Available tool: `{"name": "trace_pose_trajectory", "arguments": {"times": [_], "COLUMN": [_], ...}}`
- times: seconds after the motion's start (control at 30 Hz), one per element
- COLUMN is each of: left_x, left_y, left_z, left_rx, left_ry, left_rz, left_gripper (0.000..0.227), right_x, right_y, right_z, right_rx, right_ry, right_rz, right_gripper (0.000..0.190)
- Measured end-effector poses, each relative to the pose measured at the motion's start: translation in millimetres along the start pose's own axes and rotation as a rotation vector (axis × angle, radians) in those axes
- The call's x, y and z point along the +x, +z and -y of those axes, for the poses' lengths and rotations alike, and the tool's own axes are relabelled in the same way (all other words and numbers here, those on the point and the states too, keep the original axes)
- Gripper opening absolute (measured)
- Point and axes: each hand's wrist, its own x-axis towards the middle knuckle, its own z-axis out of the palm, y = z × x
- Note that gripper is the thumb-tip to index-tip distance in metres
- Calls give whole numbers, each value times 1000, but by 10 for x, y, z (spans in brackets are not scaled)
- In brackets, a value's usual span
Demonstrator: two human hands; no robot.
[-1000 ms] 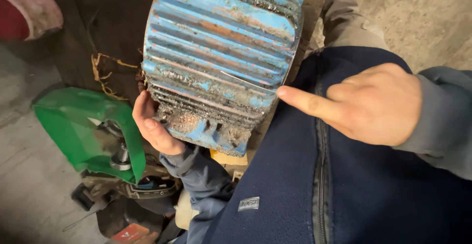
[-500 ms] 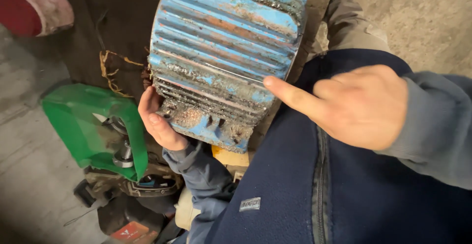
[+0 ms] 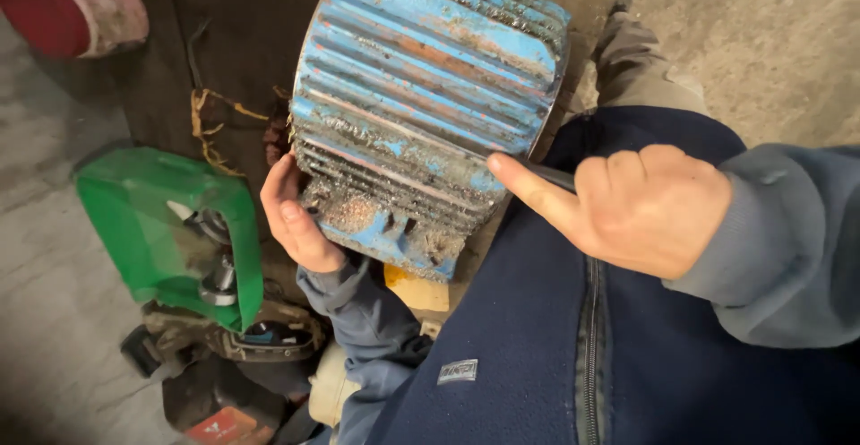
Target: The person holds a blue, ribbed metal part and uses a knife to scrape off dirt and debris from its surface. The person rotates the part to access different areas and continues scraping with the knife.
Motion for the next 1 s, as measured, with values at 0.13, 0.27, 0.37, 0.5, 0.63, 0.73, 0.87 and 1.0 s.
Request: {"name": "trace_pose_trajectory", "arguments": {"times": [0.13,0.27,0.37,0.5,0.63,0.73,0.87,1.0], "left_x": [-6,-4,-5,-20,-4,8,8,-5], "left_y": [-11,-14,-29,-71,-25,-6,-9,12], "left_z": [-1,18,43,89,81,52,55,52], "left_rx": [14,3,-30,-47,-88,-180,-202,-218], "left_ry": [14,13,-9,-23,-12,-1,15,27], "left_rz": [6,0,4,3,5,16,22,4], "left_gripper": [68,70,71,71,69,64,60,58], "right_x": [185,325,279,272,322,337,138,-233], "right_y": [-124,-120,-112,-152,-119,-134,-244,-212], "right_z": [-191,-287,-287,-295,-275,-285,-297,-68], "right_rx": [123,509,570,542,563,731,1068,1035], "right_ry": [-4,88,121,153,130,174,510,751], "right_rz": [-68,29,-3,-42,-5,-92,299,313], "right_gripper": [78,83,84,76,69,61,54,55]}}
